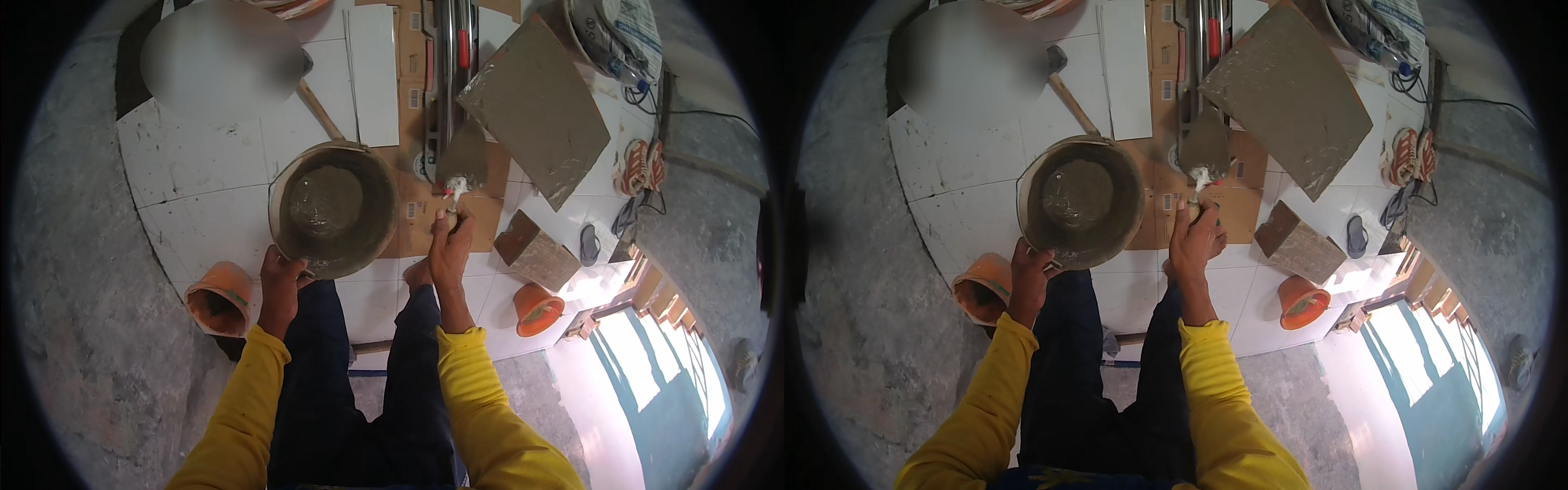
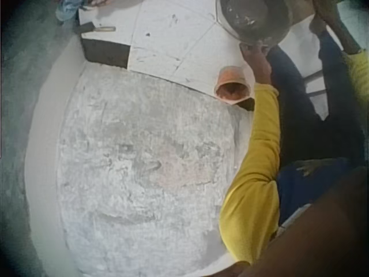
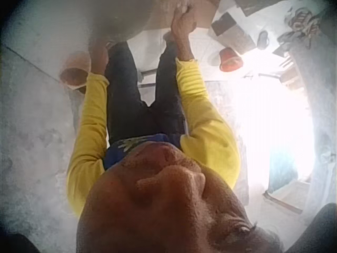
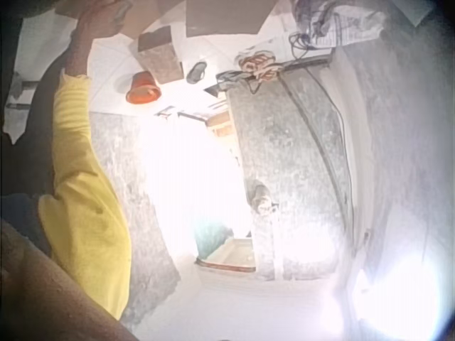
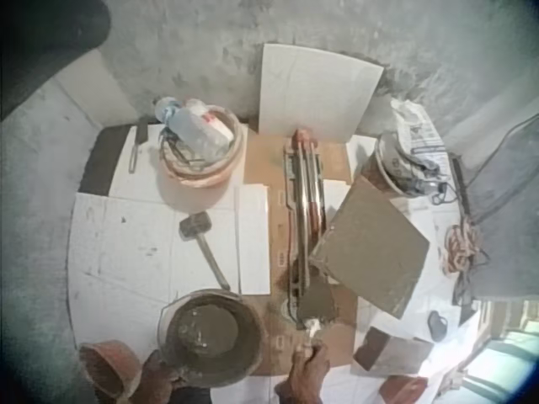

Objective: The person scoops adhesive from a bucket and spreads it onto a tile using a trowel. They then place the tile onto the floor and tap it into position with a rubber mallet.

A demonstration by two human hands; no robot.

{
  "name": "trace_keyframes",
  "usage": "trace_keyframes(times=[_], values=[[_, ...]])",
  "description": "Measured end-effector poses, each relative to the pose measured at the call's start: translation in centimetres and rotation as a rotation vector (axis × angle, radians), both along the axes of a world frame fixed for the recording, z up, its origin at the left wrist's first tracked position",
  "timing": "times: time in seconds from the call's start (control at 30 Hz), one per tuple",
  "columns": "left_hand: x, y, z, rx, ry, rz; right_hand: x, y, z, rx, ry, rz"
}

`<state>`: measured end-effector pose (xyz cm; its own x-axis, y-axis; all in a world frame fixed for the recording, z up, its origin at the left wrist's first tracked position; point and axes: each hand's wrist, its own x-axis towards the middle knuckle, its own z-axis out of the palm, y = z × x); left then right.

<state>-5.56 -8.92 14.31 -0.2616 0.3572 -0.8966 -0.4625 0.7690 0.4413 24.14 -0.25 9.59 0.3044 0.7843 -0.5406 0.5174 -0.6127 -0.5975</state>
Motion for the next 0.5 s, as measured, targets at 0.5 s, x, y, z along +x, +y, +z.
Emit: trace_keyframes(times=[0.5], values=[[-1.3,-2.4,0.1,-0.113,0.024,-0.073,-5.0,11.9,-18.9,-0.163,-0.849,0.42]])
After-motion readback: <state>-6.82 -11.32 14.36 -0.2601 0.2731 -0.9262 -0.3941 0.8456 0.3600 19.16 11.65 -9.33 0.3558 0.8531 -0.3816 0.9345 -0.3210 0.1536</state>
